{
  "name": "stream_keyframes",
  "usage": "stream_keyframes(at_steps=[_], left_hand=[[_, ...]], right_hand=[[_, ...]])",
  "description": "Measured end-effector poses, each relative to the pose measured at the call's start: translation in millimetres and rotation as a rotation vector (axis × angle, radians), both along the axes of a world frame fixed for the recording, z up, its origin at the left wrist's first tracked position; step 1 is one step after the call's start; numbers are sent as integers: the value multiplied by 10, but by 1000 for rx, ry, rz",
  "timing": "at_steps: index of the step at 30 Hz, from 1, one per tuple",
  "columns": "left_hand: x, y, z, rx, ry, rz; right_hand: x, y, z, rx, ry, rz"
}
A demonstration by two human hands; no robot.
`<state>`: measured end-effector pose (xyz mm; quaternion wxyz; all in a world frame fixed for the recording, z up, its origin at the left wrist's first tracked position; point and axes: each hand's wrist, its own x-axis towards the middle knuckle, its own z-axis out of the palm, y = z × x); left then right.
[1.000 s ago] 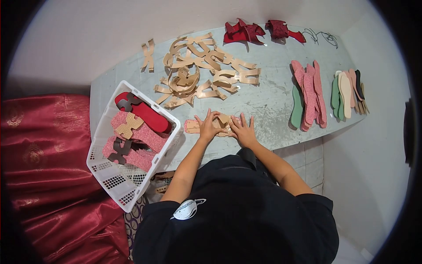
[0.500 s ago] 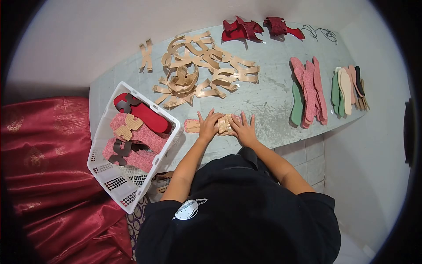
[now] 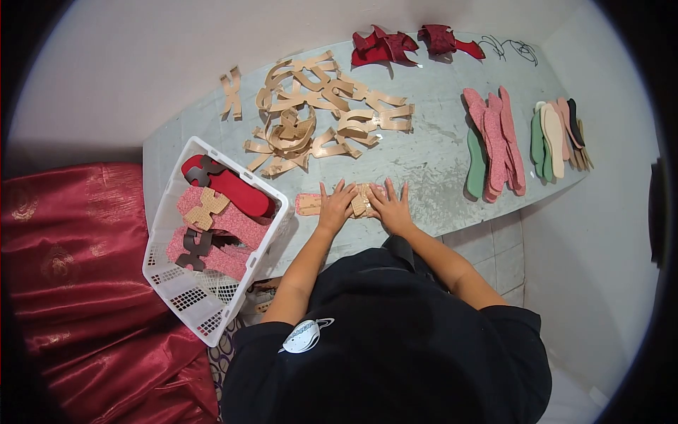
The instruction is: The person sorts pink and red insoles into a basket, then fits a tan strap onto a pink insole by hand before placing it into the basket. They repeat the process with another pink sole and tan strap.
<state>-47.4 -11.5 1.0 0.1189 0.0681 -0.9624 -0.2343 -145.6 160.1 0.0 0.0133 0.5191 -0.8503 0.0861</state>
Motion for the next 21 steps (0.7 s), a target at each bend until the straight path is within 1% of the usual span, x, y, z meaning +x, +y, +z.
stream_keyframes(at_steps=[6,10,12,13,19,21], left_hand=[[43,48,-19,-92,16,-6],[80,176,-56,-84,28,56],[113,219,-82,4,42,71],[122,216,-94,5,41,75],[131,184,-104,55,105,-5],[150,153,-89,-6,83,-63]], right_hand=[[10,-6,8,29,54,5],[9,-16,27,37,56,9],[9,-16,25,58,41,12],[5,-16,25,77,30,16],[-9,-17,19,99,29,32],[-12,-9,14,109,36,39]])
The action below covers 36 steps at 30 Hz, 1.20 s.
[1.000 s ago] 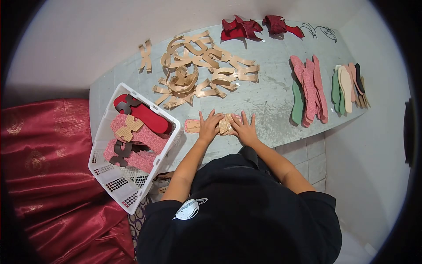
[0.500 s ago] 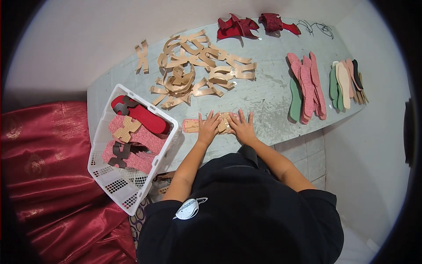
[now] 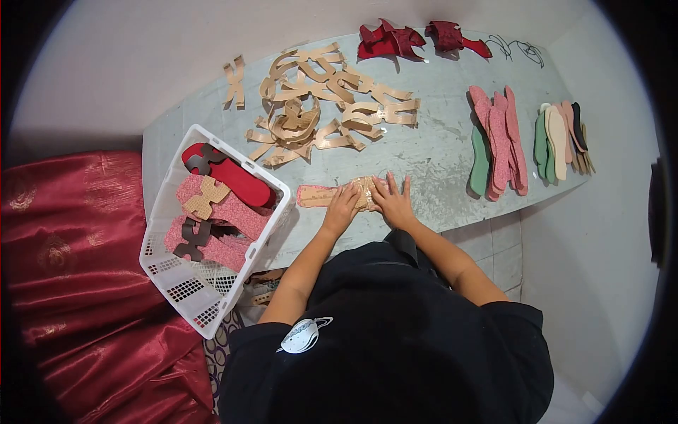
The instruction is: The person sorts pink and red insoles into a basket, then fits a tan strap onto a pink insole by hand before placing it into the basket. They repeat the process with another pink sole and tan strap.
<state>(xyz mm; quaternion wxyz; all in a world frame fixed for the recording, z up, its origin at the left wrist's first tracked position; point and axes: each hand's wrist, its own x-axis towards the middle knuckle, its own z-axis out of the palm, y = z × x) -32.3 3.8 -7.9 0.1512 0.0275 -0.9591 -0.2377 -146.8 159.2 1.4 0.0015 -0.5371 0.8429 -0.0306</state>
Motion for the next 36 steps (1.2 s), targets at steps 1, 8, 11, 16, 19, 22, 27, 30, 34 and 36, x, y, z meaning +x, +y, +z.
stream_keyframes(at_steps=[1,8,11,16,19,22,27,30,34,36], left_hand=[[2,-15,13,-3,0,2],[14,-65,161,-46,-49,-111],[23,-30,12,-220,-82,-114],[-12,-26,102,-303,-111,-125],[-52,-66,265,-247,-112,-136],[-97,-84,339,-157,-108,-111],[-163,-94,329,-4,-44,-57],[-180,-109,363,38,-81,-41],[-177,-120,327,19,-40,-44],[-152,-117,311,64,-22,-72]], right_hand=[[-2,-3,-2,9,7,5],[-34,16,-16,-74,10,45],[-34,17,-27,-90,23,47],[-102,52,-24,-180,-6,132],[-154,36,98,-209,-81,155],[-248,9,73,-196,-133,194],[-268,-56,109,-276,-226,123],[-338,-90,134,-272,-281,108],[-392,-100,158,-199,-275,134],[-372,-106,134,-220,-282,132]])
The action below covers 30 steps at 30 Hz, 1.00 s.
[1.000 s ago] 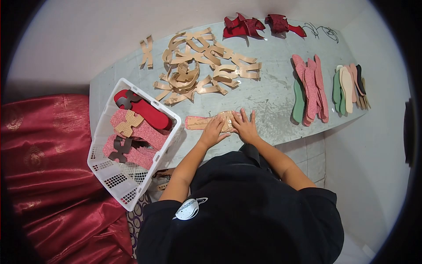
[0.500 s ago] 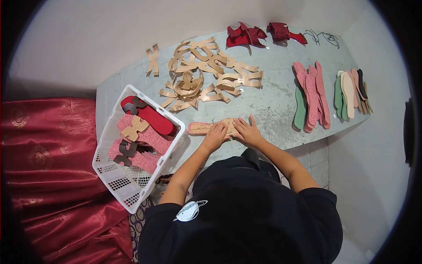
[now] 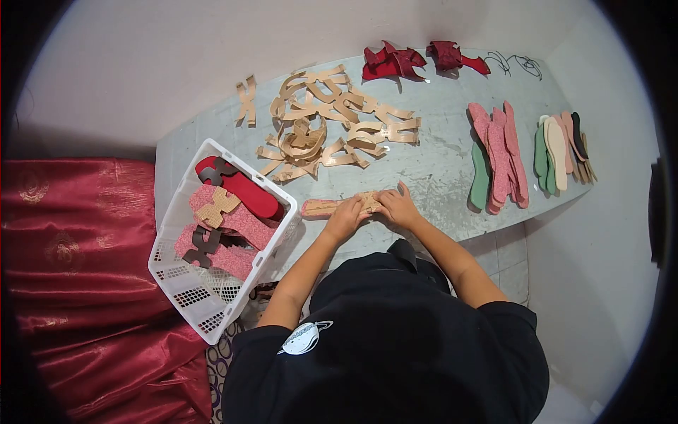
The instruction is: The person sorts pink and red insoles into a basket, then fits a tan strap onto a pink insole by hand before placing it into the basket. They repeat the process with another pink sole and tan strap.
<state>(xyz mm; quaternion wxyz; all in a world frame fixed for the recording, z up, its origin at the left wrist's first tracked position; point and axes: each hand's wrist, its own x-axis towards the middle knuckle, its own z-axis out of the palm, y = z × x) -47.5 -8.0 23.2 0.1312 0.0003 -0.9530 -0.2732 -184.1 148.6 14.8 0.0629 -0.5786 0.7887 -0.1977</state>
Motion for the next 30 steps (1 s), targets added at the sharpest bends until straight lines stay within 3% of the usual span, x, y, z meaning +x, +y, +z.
stream_keyframes(at_steps=[9,17,19,22,30], left_hand=[[43,142,196,15,71,39],[-68,127,78,-99,89,48],[-89,103,147,-106,112,60],[-131,98,317,-141,177,113],[-175,85,1027,204,221,223]], right_hand=[[72,38,-79,12,41,-19],[118,13,84,107,49,-36],[144,-11,229,178,-278,-119],[170,-11,507,90,-423,-183],[-159,-18,1299,-251,-546,50]])
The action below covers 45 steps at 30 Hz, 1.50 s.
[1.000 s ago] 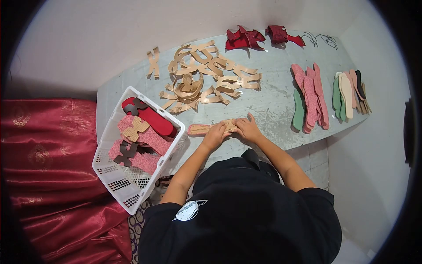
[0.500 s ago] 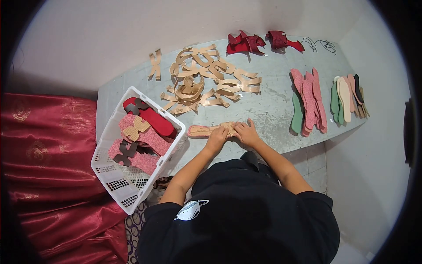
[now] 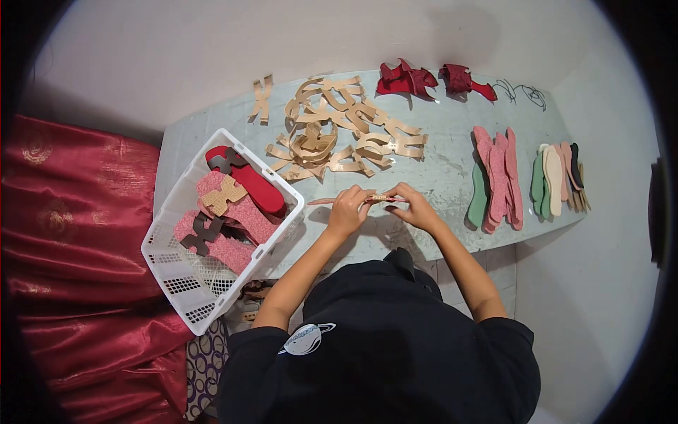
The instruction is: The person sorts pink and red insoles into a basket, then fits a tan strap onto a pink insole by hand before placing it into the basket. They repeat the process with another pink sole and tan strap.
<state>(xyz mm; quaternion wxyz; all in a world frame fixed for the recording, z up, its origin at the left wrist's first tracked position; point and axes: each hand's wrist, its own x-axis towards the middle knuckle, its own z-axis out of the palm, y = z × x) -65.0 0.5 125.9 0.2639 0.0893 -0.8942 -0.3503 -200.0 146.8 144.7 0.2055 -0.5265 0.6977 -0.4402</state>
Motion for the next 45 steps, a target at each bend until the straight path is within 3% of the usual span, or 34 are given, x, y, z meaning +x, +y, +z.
stream_keyframes(at_steps=[9,12,18,23,27,29,33,38,41,43,45], left_hand=[[173,10,569,428,95,15],[281,-63,791,335,91,-17],[573,-229,1153,419,30,25],[912,-481,1133,549,92,55],[1213,-614,1230,672,229,137],[1349,-667,1245,648,245,194],[1547,-813,1284,636,372,267],[1877,-1037,1349,578,608,431],[2187,-1264,1347,517,754,507],[2375,-1398,1310,555,893,681],[2559,-1506,1184,531,876,712]], right_hand=[[-69,-117,732,30,40,180],[-148,-232,964,38,112,400],[6,-588,1384,106,194,523],[206,-1030,1435,65,128,632],[480,-1347,1275,-38,-133,616],[688,-1446,1257,-107,-213,449],[1016,-1681,1222,-229,-481,432],[1351,-1956,1249,-376,-446,463],[1443,-2041,1193,-368,-433,470],[1483,-2086,1086,-341,-469,489],[1523,-2133,941,-320,-530,500]])
